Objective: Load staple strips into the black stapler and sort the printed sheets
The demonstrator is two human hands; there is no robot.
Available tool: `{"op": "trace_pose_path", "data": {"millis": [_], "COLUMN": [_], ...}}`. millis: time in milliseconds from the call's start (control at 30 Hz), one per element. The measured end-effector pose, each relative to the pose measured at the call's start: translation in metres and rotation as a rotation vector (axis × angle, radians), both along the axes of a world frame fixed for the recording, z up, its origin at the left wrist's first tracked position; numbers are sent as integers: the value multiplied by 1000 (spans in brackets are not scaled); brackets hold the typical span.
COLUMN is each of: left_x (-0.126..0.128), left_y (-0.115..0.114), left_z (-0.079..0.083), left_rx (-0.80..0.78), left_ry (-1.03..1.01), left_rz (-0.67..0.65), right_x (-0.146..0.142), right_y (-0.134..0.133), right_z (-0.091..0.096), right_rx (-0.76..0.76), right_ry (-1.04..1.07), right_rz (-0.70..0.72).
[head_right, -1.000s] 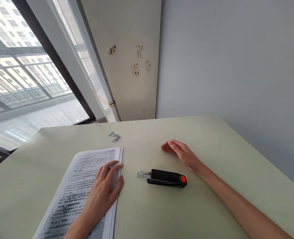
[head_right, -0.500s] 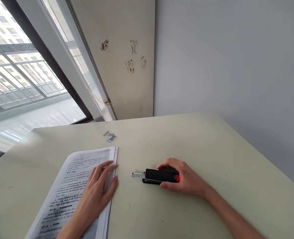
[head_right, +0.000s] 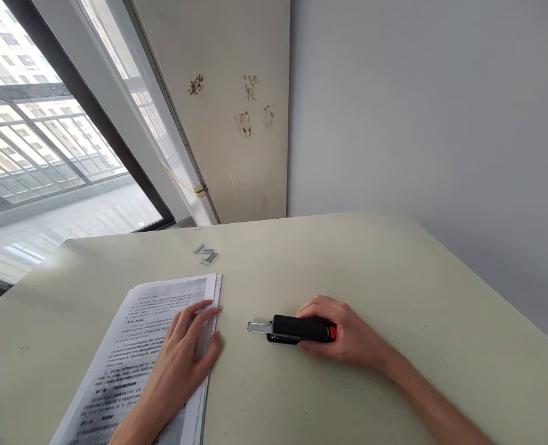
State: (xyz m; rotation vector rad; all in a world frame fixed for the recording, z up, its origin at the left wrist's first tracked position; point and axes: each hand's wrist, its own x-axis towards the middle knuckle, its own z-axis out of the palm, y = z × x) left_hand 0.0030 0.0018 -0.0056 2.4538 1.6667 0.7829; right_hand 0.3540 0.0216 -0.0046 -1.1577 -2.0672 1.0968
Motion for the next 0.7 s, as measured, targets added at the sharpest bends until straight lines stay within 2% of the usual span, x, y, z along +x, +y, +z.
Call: {"op": "trace_pose_path", "data": {"millis": [300, 700], "left_x": [0, 1], "left_y": [-1, -3], "left_z": [-3, 3], "left_rx": [-20, -18], "left_ry": [6, 9], "left_rz": [-5, 11], "right_x": [0, 0], "right_y": [0, -1], "right_z": [0, -3], "right_rx": [-5, -10], "right_ry": [-1, -6], "right_rz": [-14, -2]}}
